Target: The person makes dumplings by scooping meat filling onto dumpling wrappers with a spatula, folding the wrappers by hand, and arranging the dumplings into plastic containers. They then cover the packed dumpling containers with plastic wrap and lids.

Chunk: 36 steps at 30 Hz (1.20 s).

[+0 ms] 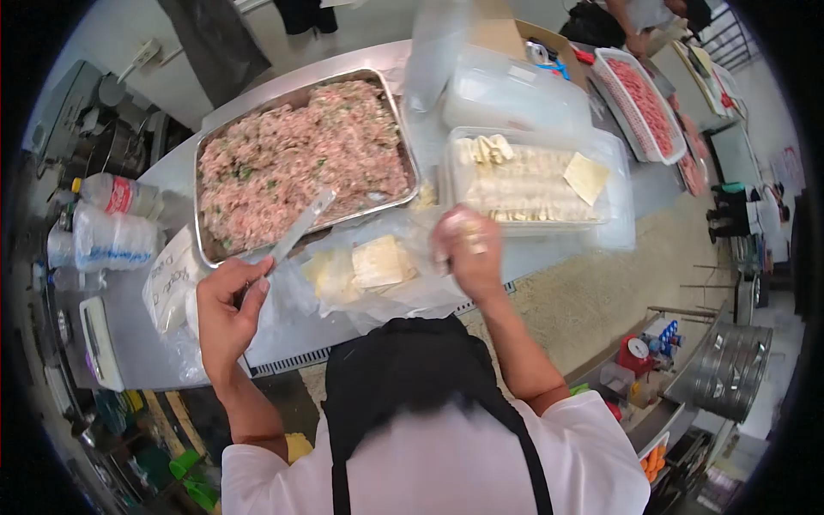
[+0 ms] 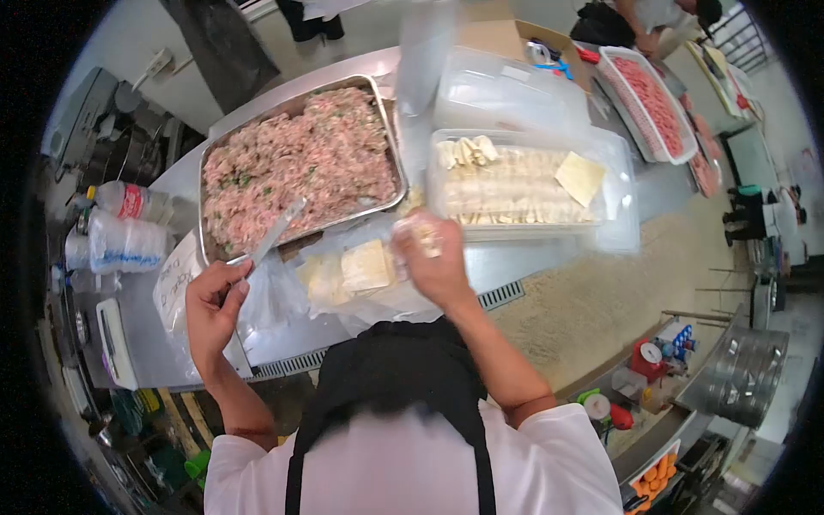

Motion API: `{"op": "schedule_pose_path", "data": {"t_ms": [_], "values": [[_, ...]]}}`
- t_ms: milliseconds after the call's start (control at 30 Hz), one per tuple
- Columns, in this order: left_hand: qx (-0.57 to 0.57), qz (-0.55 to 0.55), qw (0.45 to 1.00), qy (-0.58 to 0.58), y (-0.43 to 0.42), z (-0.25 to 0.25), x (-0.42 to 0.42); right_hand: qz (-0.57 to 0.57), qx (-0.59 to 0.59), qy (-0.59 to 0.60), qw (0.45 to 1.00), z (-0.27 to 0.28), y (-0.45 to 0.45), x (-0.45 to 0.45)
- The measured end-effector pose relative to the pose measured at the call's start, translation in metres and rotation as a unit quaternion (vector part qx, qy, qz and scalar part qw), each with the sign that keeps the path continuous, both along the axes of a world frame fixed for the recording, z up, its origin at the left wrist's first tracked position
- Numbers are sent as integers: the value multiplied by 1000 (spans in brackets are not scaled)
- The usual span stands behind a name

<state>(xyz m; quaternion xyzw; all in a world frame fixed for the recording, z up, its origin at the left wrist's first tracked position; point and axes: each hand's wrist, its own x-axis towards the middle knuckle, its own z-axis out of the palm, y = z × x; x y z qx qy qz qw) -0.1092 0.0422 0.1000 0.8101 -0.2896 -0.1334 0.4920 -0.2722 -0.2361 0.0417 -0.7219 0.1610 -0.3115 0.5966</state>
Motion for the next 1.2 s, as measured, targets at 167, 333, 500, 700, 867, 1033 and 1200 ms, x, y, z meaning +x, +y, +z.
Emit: {"op": "schedule_pose_path", "data": {"t_ms": [167,333,500,700,867,1033,1200], "values": [[-10,-31,998,44,-15,-22,-7,-163,-31,10,986,42,-99,-20],[11,-39,999,27,-34,-21,-10,-130,-201,279,930,7,-192,-15],[11,-54,998,23,-51,-25,-13,-112,-332,305,885,-18,-208,0],[31,-51,997,41,-69,-23,-20,-153,-315,284,892,-15,-205,15],[23,-44,995,88,-83,-33,-24,-128,-256,299,910,-32,-212,16],[-40,-41,988,141,-122,-60,-29,-147,-309,307,888,1,-201,-12],[-35,-41,978,200,-194,-86,-35,-344,-147,116,920,48,-205,-111]]}}
